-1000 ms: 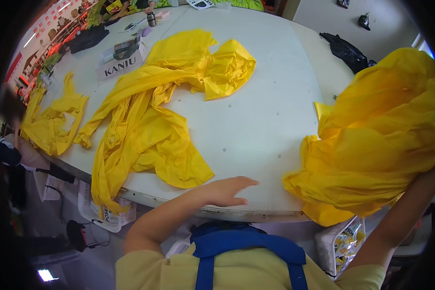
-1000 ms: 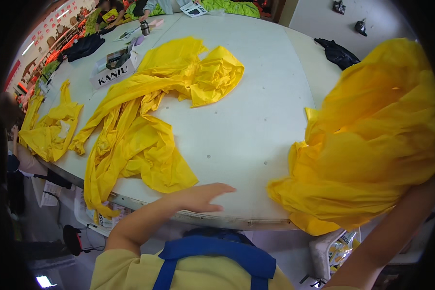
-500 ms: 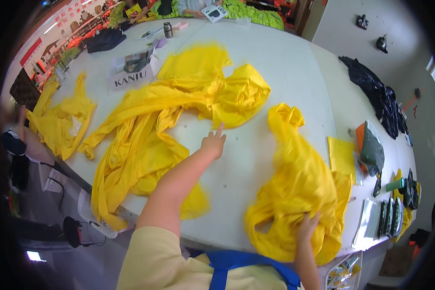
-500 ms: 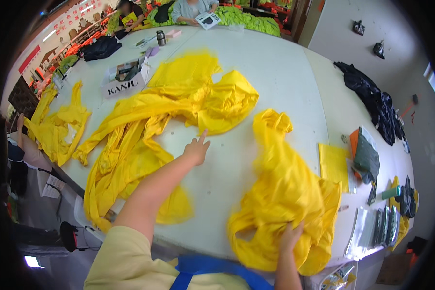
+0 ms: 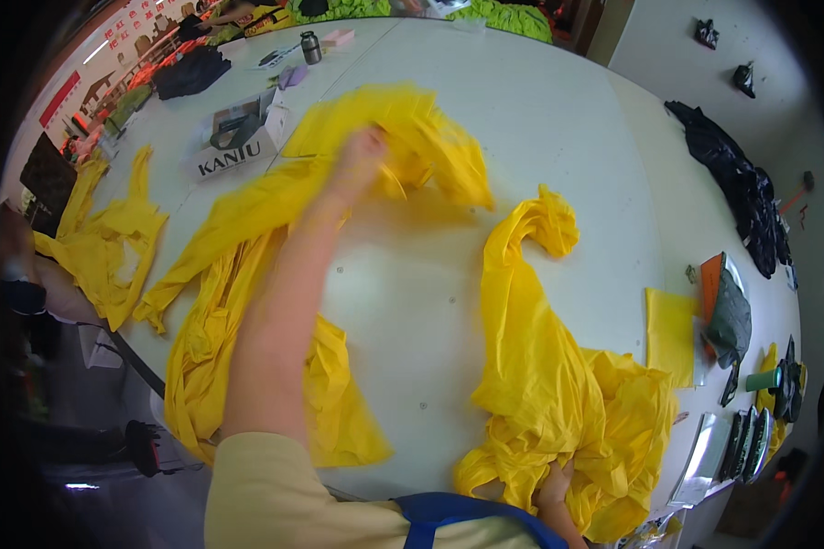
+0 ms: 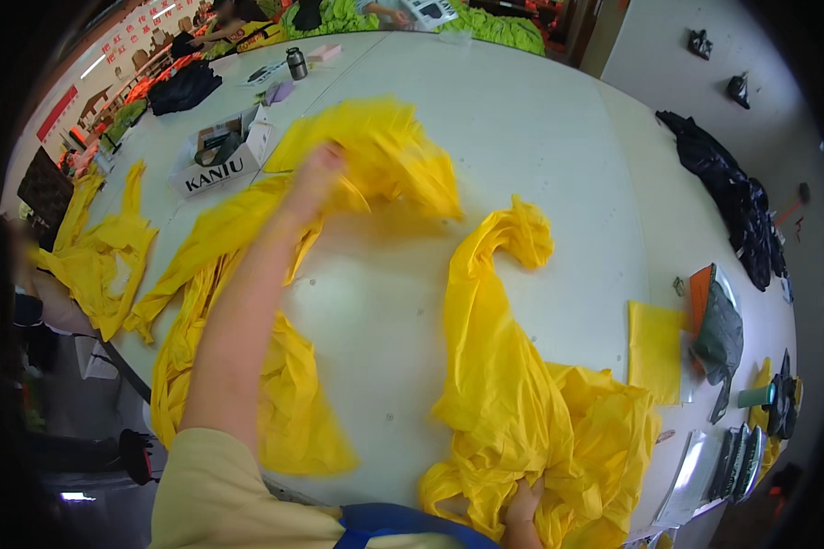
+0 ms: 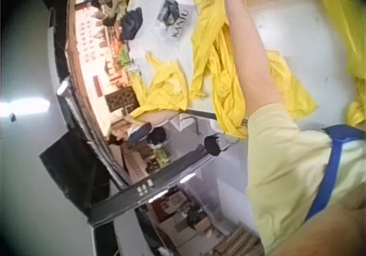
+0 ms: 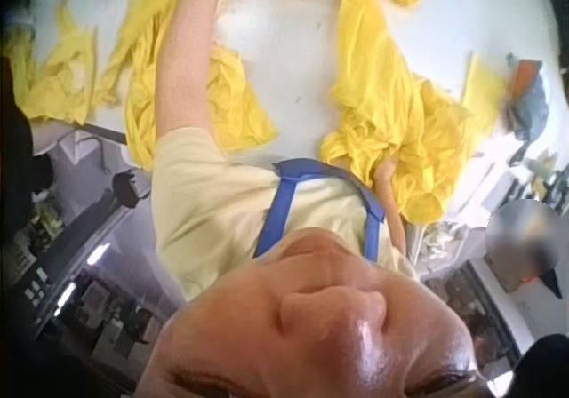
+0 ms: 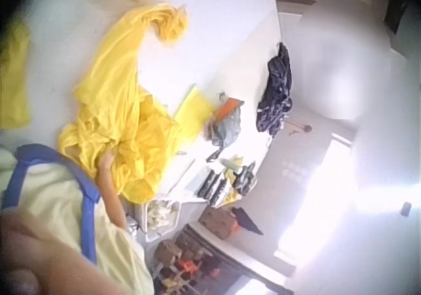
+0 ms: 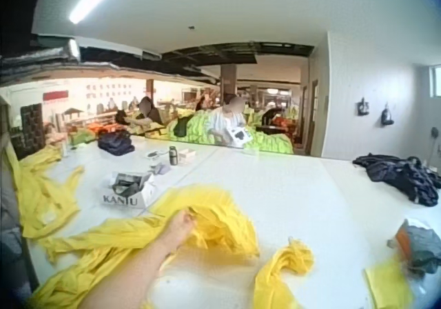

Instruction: The person spreads a large yellow fabric on a table, folds and aligns edges, then uses scissors to trim excess material. The person repeatedly adjusts and smooths the fabric while cutting along edges.

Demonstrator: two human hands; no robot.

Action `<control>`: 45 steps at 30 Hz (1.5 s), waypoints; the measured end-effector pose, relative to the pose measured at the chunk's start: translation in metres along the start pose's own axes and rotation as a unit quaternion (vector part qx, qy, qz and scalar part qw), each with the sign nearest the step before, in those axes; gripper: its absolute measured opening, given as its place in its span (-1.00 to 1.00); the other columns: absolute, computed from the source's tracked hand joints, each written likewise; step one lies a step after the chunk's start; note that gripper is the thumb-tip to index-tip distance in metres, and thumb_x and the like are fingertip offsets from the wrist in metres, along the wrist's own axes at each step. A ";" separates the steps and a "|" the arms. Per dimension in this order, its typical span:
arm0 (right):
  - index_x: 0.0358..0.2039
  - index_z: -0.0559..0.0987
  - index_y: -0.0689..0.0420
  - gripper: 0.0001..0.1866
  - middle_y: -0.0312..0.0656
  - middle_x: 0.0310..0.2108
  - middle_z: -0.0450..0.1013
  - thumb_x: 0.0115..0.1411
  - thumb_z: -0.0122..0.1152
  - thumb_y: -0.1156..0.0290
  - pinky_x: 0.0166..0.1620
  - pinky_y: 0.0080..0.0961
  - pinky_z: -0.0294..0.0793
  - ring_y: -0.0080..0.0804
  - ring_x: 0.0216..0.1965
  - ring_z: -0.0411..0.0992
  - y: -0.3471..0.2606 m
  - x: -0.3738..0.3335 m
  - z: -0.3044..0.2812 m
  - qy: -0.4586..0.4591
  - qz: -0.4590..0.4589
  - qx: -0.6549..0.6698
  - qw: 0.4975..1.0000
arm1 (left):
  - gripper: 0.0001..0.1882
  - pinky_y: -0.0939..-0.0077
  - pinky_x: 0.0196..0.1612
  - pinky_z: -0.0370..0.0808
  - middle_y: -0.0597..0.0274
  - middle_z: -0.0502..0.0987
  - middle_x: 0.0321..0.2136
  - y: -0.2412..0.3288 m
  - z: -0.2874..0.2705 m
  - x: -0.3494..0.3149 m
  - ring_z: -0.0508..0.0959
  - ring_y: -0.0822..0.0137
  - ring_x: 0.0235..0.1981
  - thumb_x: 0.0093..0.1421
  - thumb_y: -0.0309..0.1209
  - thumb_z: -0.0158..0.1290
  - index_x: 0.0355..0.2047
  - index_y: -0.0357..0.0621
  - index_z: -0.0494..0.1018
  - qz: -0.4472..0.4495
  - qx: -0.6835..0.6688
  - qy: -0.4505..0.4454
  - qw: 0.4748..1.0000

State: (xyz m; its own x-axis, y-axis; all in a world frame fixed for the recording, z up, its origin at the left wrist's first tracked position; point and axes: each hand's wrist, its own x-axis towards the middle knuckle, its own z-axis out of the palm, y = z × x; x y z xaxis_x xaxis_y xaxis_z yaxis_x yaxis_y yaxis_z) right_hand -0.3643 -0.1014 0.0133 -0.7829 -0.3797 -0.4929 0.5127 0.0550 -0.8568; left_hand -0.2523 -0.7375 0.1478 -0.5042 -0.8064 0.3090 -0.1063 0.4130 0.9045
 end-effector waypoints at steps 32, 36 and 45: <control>0.26 0.07 0.12 0.06 0.14 0.07 0.32 -0.21 0.46 0.12 0.11 -0.28 0.29 0.01 0.12 0.28 -0.111 0.029 -0.115 -0.002 -0.115 -0.516 0.849 | -0.35 0.28 0.19 0.21 0.11 0.22 0.19 0.159 0.099 -0.356 0.20 0.10 0.21 0.00 -0.25 0.18 0.14 0.03 0.29 -0.140 0.086 -0.847 0.506; -0.01 0.44 0.17 -0.47 0.09 -0.14 0.47 -0.02 0.27 0.30 -0.09 -0.28 0.42 0.02 -0.07 0.43 -0.097 -0.024 -0.087 -0.045 -0.047 -0.502 0.862 | -0.44 0.37 0.06 0.36 0.10 0.46 -0.01 0.159 0.151 -0.317 0.46 0.22 -0.02 0.09 -0.27 0.13 0.11 -0.02 0.32 0.143 0.300 -0.275 0.902; -0.09 0.41 0.11 -0.55 -0.17 -0.15 0.39 -0.03 0.31 0.44 -0.11 -0.43 0.38 -0.33 -0.16 0.38 -0.402 -0.015 -0.005 -0.088 -0.539 -0.630 0.553 | -0.63 0.31 -0.08 0.42 0.00 0.50 -0.15 0.130 0.098 -0.273 0.50 0.06 -0.17 0.09 -0.25 0.08 -0.12 -0.15 0.46 0.003 0.111 -0.160 0.981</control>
State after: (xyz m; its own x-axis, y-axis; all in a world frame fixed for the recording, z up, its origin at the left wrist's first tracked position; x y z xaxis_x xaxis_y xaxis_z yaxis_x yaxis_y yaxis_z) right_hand -0.5603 -0.1134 0.3647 -0.2912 -0.8965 0.3339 -0.9565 0.2661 -0.1195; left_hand -0.2126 -0.4217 0.1526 -0.7450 -0.6438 0.1746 -0.2678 0.5284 0.8056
